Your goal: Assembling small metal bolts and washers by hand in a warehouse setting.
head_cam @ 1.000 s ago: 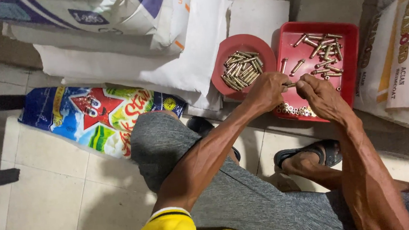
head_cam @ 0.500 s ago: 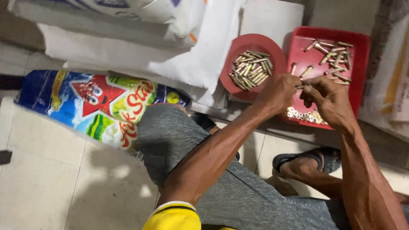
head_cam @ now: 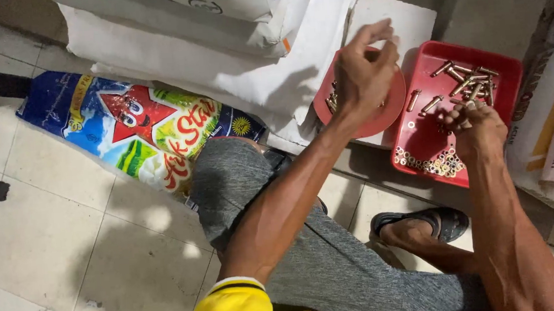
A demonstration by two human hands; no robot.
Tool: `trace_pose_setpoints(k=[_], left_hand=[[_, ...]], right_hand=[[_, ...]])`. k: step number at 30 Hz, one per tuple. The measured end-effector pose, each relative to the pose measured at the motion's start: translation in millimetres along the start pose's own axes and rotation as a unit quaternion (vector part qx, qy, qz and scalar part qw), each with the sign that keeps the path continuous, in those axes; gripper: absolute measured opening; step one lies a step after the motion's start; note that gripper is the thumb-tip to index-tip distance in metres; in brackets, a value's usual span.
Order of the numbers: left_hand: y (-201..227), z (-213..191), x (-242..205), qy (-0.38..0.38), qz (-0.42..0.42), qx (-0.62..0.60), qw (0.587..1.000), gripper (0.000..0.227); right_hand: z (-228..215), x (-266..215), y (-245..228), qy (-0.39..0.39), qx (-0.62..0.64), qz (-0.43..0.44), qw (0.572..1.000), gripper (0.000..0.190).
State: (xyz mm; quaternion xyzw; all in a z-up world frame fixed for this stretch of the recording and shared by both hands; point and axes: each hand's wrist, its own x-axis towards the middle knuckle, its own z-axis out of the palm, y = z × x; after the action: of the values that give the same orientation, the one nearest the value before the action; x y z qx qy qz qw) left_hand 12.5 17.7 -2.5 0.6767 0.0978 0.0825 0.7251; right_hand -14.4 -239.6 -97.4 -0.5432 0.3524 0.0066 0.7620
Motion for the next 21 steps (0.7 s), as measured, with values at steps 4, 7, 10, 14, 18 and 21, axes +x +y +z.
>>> trace_pose_setpoints(k=[4, 7, 10, 14, 18, 21], left_hand=[[8, -12, 5, 0.034, -0.016, -0.076, 0.996, 0.043], [19, -19, 0, 0.031, -0.049, -0.072, 0.996, 0.049], [17, -17, -1, 0.025, -0.041, -0.07, 0.996, 0.046], [12, -10, -2, 0.019, -0.031, -0.064, 0.997, 0.043], [2, -3, -2, 0.019, -0.014, -0.059, 0.998, 0.041], [8, -2, -3, 0.023, -0.034, -0.03, 0.999, 0.041]], right_hand=[[7, 19, 17, 0.046, -0.051, -0.087, 0.994, 0.049], [45, -1, 33, -0.107, -0.324, -0.332, 0.879, 0.033], [93, -22, 46, -0.262, -0.41, -0.368, 0.793, 0.025], [123, -27, 46, -0.301, -0.54, -0.377, 0.69, 0.054], [125, -23, 59, -0.322, -0.534, -0.389, 0.678, 0.043], [112, -14, 62, -0.338, -0.533, -0.394, 0.668, 0.035]])
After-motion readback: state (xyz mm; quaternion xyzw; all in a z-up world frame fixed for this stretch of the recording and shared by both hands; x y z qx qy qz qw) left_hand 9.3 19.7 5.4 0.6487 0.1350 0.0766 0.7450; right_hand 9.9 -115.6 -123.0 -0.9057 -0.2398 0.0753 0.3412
